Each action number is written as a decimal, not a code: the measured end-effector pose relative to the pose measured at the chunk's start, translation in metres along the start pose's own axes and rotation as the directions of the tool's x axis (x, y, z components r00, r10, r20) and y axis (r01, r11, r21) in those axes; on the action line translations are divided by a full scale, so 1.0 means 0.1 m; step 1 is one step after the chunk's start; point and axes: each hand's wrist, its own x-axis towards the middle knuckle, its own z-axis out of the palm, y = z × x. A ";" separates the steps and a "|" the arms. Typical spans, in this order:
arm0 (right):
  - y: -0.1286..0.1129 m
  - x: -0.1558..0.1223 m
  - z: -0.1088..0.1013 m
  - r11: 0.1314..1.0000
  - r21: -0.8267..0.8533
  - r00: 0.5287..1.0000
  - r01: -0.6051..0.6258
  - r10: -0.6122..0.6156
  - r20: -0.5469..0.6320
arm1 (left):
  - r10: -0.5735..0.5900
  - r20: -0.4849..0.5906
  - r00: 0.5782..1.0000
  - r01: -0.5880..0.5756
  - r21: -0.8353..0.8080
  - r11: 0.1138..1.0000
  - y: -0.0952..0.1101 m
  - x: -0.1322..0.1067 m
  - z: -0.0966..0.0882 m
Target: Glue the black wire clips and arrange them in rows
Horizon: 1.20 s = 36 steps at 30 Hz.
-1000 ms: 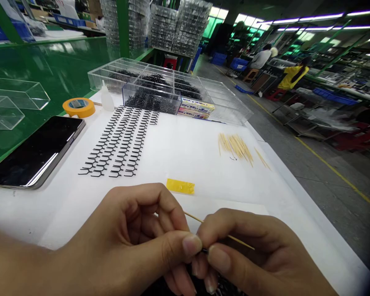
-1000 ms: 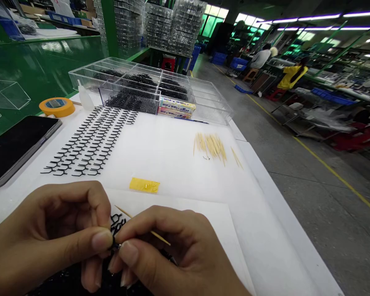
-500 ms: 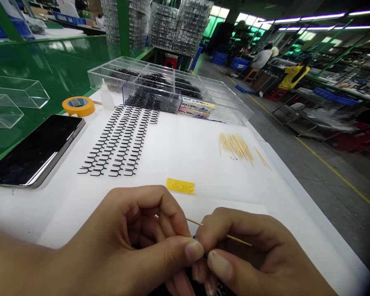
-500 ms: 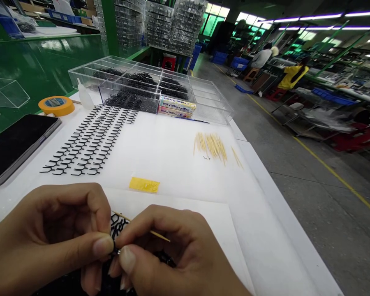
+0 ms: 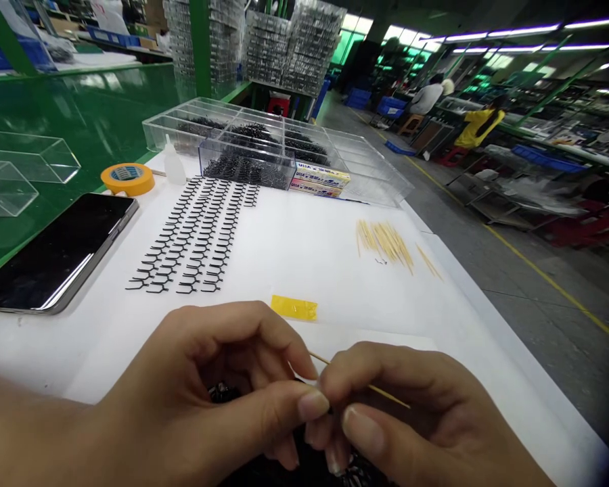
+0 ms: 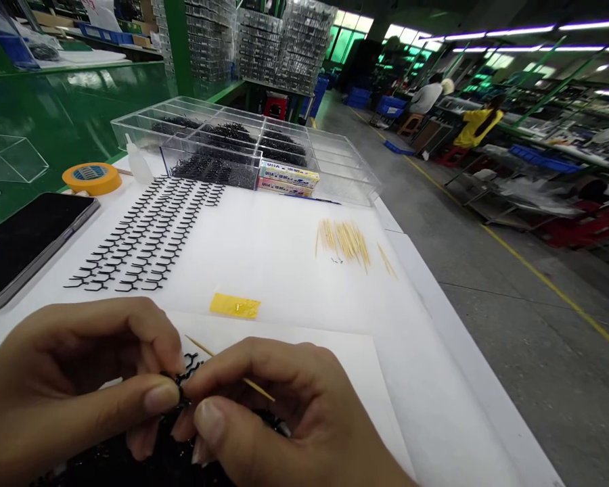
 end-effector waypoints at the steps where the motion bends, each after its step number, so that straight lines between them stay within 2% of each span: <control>1: 0.00 0.00 0.00 1.000 0.012 1.000 -0.008 0.008 -0.012 | 0.108 -0.011 0.994 -0.106 0.088 0.990 0.01 0.01 -0.02; 4: -0.01 -0.02 0.02 0.996 0.068 0.997 -0.061 0.063 -0.035 | 0.394 0.046 0.918 -0.389 0.298 0.872 0.08 0.01 -0.06; 6: -0.01 -0.02 0.03 0.991 0.103 0.996 -0.084 0.087 -0.026 | 0.486 0.091 0.869 -0.479 0.400 0.781 0.15 0.00 -0.06; 8: -0.01 -0.02 0.04 0.985 0.141 0.994 -0.099 0.103 -0.021 | 0.514 0.106 0.851 -0.494 0.490 0.718 0.23 -0.02 -0.03; 12: -0.03 0.00 0.05 0.972 0.204 0.992 -0.121 0.122 0.007 | 0.524 0.105 0.845 -0.482 0.572 0.664 0.35 -0.05 0.06; 18: -0.02 -0.01 0.06 0.967 0.230 0.993 -0.112 0.116 -0.005 | 0.604 0.192 0.774 -0.549 0.679 0.487 0.32 -0.08 0.10; 20: -0.01 -0.03 0.07 0.967 0.233 0.994 -0.099 0.105 -0.013 | 0.617 0.194 0.763 -0.544 0.708 0.450 0.31 -0.08 0.10; 26: -0.02 -0.01 0.07 0.968 0.222 0.992 -0.117 0.124 -0.020 | 0.617 0.194 0.763 -0.526 0.742 0.417 0.31 -0.07 0.11; 33: -0.03 0.00 0.03 0.975 0.187 0.992 -0.120 0.126 -0.023 | 0.593 0.203 0.779 -0.521 0.735 0.434 0.29 -0.06 0.08; 36: -0.01 0.00 0.01 0.981 0.160 0.992 -0.109 0.117 -0.042 | 0.594 0.168 0.786 -0.516 0.708 0.482 0.30 -0.03 0.08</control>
